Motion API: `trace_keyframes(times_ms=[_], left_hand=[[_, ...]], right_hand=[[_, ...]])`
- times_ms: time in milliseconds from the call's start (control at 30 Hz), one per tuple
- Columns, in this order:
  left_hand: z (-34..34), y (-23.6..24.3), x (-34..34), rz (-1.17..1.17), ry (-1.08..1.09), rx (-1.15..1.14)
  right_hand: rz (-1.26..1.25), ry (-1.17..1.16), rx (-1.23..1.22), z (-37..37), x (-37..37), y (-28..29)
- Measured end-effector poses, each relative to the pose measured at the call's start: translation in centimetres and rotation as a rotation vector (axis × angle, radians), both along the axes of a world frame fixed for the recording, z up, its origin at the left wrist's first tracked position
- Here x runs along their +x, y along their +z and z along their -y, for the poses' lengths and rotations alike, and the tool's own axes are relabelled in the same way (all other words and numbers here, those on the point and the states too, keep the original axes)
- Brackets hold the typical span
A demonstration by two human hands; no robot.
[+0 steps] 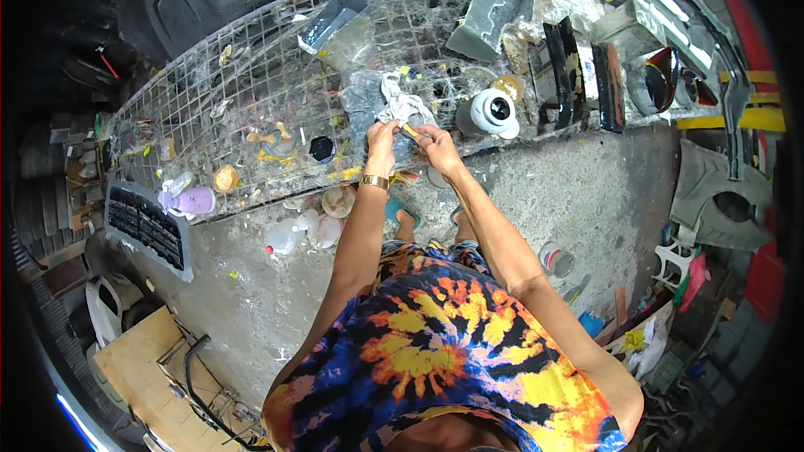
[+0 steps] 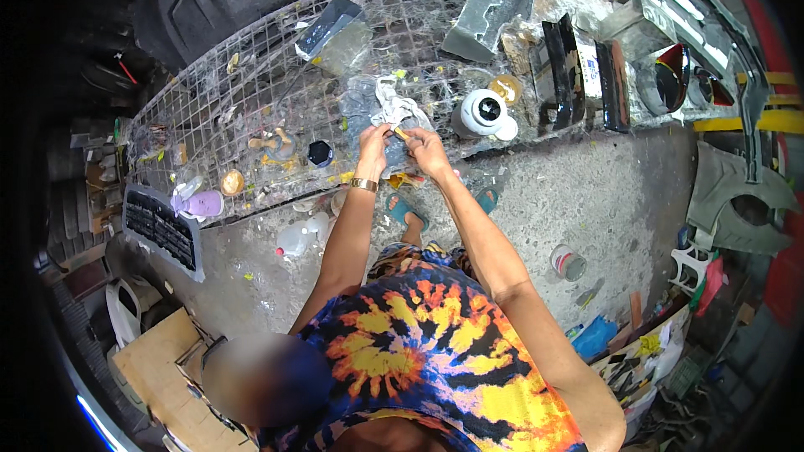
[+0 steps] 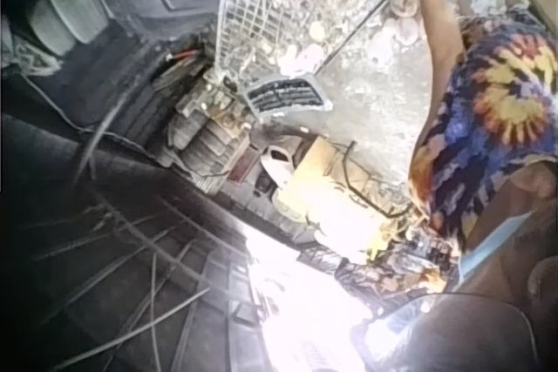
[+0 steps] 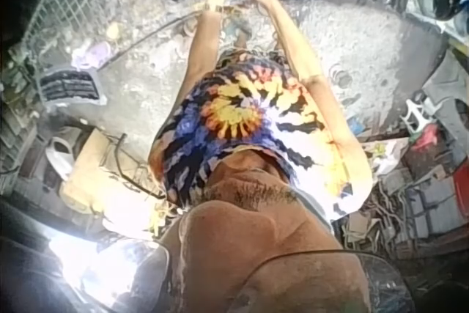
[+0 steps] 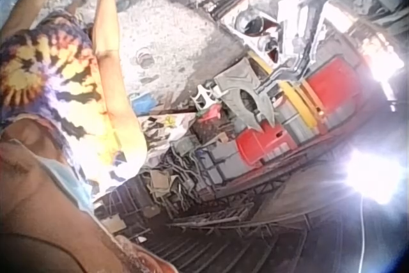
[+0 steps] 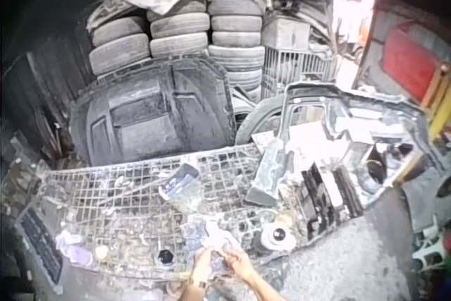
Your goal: The recorder is using a small brush to apply black paint or sealant to automotive side mirror caps.
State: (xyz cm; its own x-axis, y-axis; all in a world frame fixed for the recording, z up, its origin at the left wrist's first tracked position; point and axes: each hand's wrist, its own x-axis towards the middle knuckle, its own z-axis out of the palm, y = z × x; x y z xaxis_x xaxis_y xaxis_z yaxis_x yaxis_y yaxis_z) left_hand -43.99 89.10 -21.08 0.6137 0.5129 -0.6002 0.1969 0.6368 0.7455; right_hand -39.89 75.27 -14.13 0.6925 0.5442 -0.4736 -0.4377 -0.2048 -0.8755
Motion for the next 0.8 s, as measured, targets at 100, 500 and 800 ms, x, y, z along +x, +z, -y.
trace_keyframes(times_ms=[100, 500, 800], left_hand=[[0.1, 0.0, 0.3, -0.001, 0.004, 0.004], [-2.3, 1.6, 0.4, 0.078, -0.198, 0.034], [-1.2, 1.6, 1.2, -0.043, -0.098, 0.03]], right_hand=[[-0.014, -0.008, -0.016, 0.2, -0.1, 0.7], [-0.036, -0.005, -0.09, -0.7, 0.8, 2.0], [0.467, 0.104, -0.32, -0.1, 0.0, 2.0]])
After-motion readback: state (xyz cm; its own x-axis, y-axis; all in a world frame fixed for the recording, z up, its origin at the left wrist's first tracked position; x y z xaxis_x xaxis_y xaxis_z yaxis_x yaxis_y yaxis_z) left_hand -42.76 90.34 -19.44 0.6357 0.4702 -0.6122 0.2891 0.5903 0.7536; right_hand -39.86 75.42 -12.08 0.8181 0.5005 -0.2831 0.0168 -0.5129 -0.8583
